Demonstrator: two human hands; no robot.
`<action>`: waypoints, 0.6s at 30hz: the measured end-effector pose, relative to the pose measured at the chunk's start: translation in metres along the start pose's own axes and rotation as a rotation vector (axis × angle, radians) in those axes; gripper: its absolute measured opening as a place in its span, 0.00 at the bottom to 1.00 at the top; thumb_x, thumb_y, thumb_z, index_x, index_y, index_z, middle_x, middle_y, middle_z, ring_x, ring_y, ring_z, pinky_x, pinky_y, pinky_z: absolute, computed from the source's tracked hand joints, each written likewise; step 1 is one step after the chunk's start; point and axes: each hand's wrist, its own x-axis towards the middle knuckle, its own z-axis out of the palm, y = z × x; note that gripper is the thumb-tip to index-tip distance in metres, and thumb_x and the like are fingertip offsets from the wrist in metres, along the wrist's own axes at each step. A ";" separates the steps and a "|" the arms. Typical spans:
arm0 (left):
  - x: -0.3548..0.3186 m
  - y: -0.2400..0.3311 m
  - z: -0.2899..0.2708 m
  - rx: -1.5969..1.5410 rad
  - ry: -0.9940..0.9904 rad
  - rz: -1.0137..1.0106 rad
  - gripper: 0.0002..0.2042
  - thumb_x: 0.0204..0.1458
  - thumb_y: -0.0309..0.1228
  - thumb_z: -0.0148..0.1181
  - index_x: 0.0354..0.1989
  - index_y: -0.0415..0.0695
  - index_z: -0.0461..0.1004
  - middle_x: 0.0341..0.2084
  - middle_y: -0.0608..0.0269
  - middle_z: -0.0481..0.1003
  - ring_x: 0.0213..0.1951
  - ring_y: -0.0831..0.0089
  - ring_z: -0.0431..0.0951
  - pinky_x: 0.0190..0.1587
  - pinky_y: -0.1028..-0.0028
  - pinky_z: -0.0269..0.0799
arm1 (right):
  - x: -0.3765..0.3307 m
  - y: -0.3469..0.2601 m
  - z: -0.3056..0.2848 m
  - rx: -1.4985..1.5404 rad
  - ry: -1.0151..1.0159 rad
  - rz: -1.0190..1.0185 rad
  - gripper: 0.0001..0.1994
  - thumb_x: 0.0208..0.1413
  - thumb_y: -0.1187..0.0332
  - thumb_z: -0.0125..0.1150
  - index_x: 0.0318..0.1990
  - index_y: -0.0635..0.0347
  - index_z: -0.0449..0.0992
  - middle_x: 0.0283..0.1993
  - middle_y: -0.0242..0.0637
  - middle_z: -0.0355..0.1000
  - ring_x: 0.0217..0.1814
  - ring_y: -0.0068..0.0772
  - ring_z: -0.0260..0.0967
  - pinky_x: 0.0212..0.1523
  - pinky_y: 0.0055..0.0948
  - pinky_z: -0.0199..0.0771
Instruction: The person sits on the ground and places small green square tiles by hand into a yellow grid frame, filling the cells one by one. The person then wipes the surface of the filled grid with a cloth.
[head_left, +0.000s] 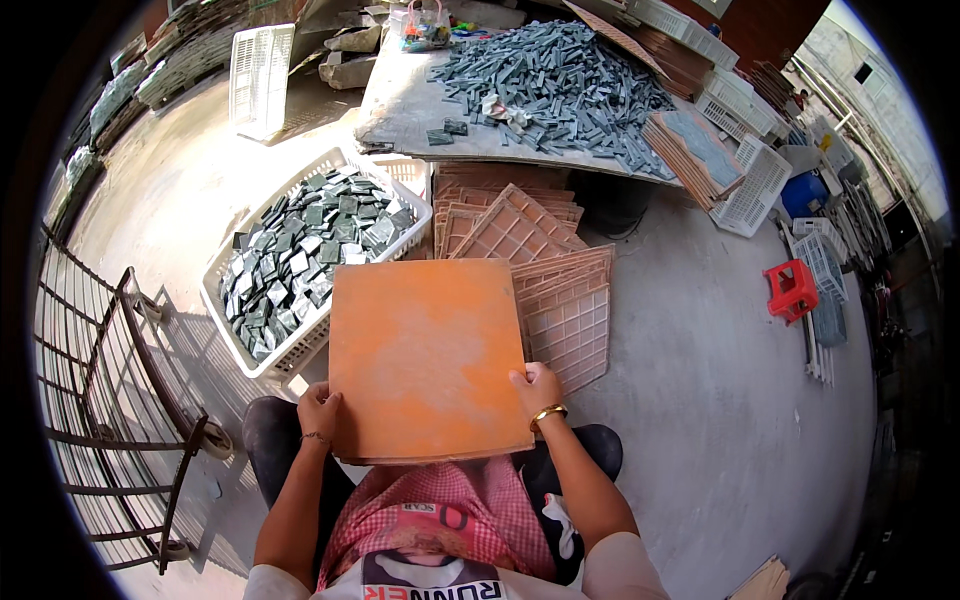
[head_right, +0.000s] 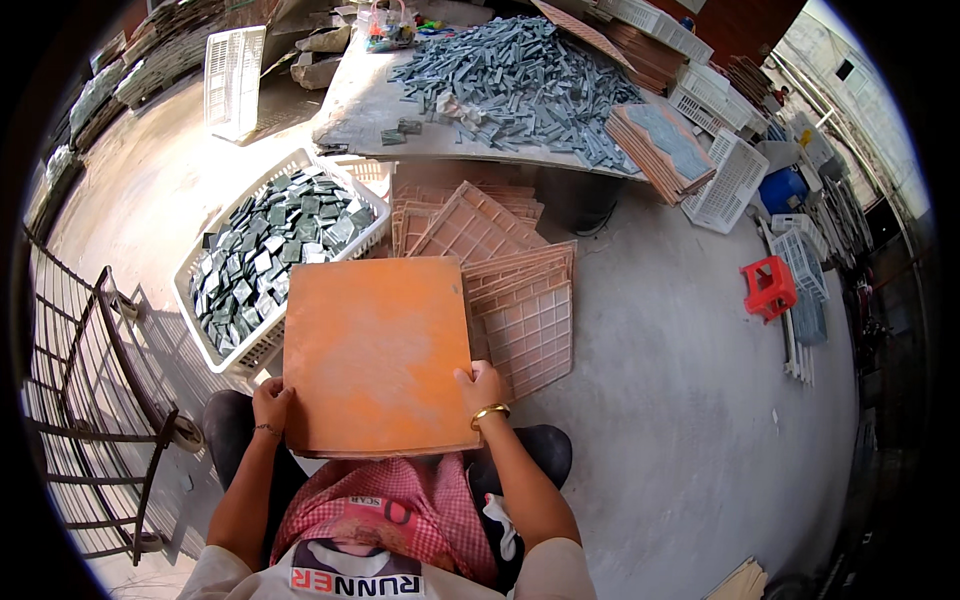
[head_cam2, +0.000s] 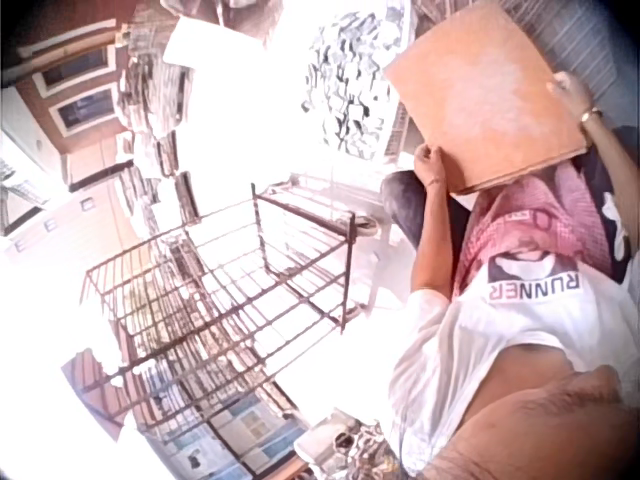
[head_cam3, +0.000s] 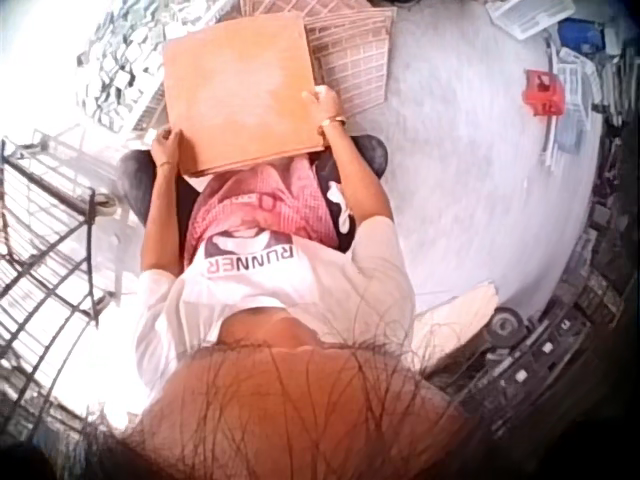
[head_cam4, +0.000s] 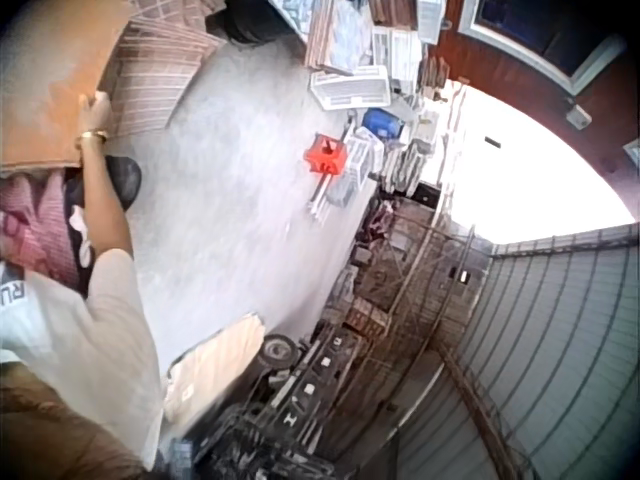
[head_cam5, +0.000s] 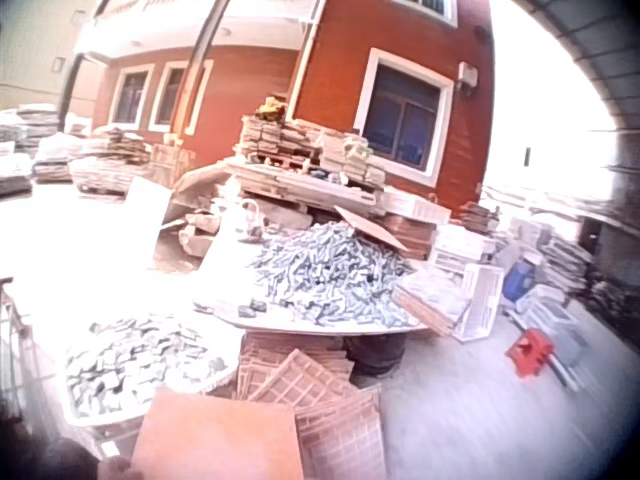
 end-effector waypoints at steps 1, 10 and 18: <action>0.004 -0.010 -0.002 -0.135 -0.036 0.001 0.09 0.43 0.24 0.56 0.33 0.34 0.73 0.27 0.60 0.75 0.28 0.78 0.74 0.33 0.79 0.68 | 0.005 0.000 0.002 0.012 -0.013 0.008 0.15 0.42 0.61 0.62 0.32 0.65 0.75 0.26 0.41 0.73 0.26 0.31 0.71 0.28 0.28 0.69; 0.022 0.013 -0.014 -0.606 -0.347 -0.341 0.13 0.50 0.34 0.53 0.37 0.35 0.70 0.29 0.61 0.74 0.29 0.75 0.74 0.33 0.78 0.70 | 0.031 0.017 0.010 0.285 -0.289 0.207 0.23 0.51 0.52 0.53 0.36 0.69 0.73 0.30 0.36 0.72 0.31 0.23 0.69 0.32 0.24 0.69; 0.028 0.023 -0.005 -0.515 -0.396 -0.341 0.16 0.49 0.36 0.56 0.39 0.35 0.69 0.32 0.59 0.74 0.31 0.72 0.75 0.34 0.74 0.72 | 0.032 0.015 0.010 0.398 -0.393 0.204 0.24 0.51 0.52 0.54 0.40 0.70 0.70 0.35 0.39 0.72 0.36 0.28 0.70 0.37 0.27 0.69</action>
